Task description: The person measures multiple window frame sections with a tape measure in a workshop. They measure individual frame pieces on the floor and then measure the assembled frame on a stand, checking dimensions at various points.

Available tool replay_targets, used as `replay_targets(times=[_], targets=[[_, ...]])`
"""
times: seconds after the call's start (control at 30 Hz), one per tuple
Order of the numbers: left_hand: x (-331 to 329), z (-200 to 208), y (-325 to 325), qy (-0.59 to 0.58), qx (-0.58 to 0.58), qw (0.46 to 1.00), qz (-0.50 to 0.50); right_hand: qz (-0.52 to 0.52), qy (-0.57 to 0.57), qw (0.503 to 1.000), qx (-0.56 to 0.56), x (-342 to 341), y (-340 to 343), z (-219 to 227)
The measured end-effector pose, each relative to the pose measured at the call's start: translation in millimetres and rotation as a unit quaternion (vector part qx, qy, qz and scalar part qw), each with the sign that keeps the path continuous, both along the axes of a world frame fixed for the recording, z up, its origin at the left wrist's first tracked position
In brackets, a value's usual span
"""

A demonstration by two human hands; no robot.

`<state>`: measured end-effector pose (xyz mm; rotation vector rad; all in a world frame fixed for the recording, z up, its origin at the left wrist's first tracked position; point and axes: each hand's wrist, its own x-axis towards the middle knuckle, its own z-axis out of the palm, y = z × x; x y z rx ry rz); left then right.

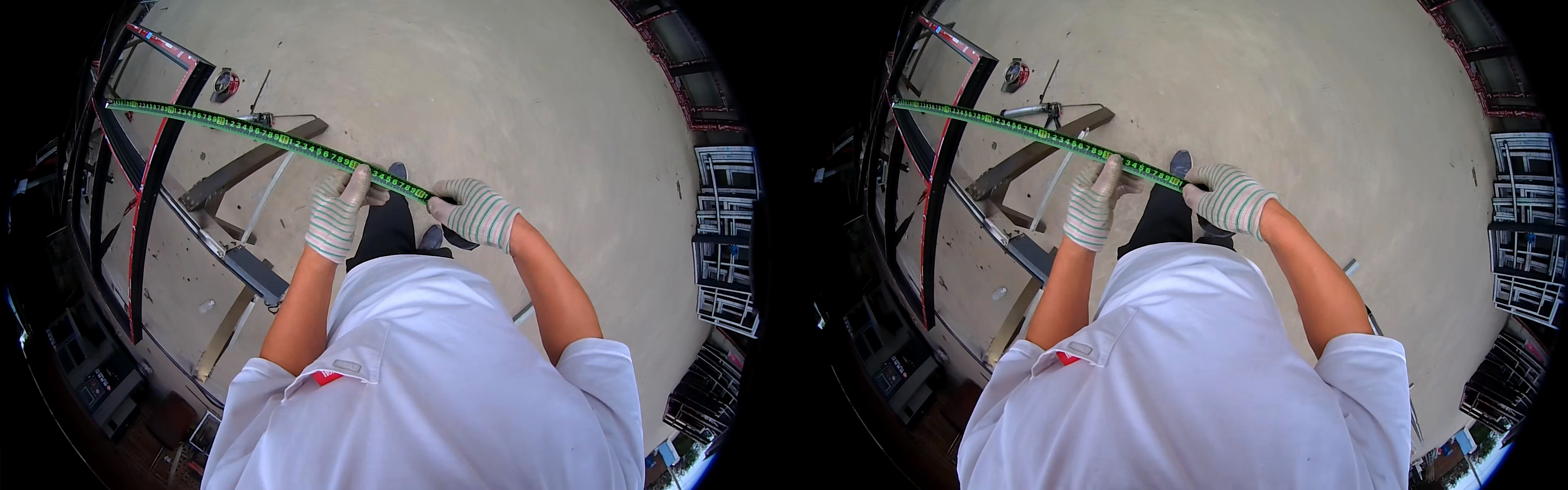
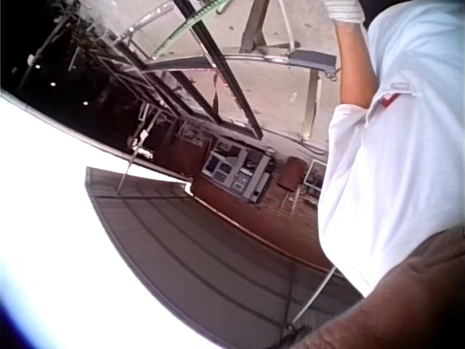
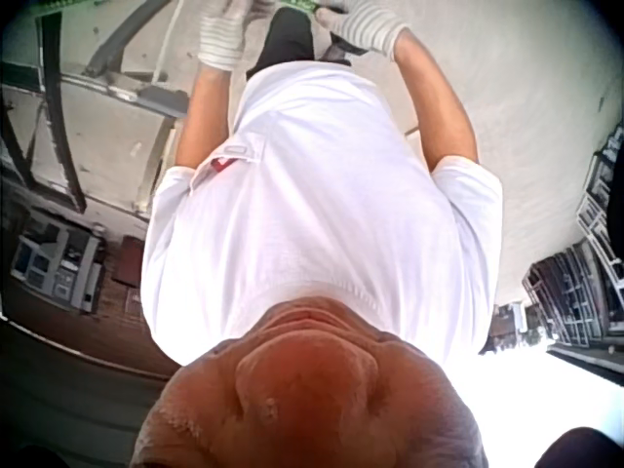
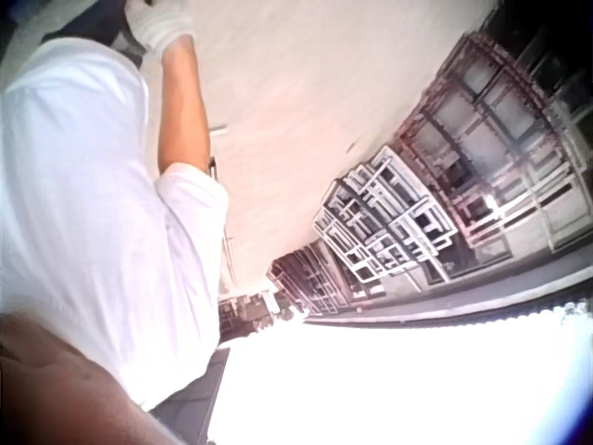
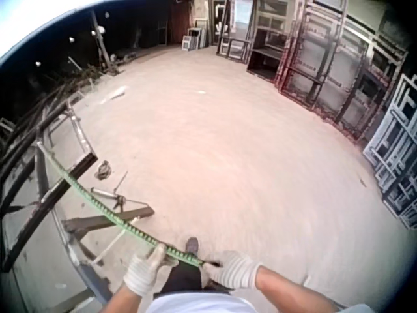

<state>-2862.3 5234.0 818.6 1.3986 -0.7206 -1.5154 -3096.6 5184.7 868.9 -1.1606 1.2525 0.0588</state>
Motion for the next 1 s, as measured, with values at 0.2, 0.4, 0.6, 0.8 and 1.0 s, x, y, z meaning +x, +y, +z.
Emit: replay_targets(times=[0.2, 0.4, 0.6, 0.8, 1.0], targets=[[10, -38, -113, 0.019, 0.009, 1.000, -0.016, 0.017, 0.017, 0.999, -0.034, 14, -114, -26], [27, -47, -262, 0.014, 0.023, 0.997, -0.076, 0.014, 0.043, 0.999, -0.012, 28, -248, -40], [44, -28, -383, -0.033, 0.058, 0.991, -0.116, 0.004, 0.012, 1.000, -0.018, 53, -366, -20], [58, -60, -495, -0.072, 0.066, 0.988, -0.117, 0.000, -0.044, 0.999, 0.020, 60, -479, -80], [74, -85, -647, -0.111, 0.076, 0.987, -0.088, 0.051, -0.116, 0.991, 0.049, 78, -650, -126]])
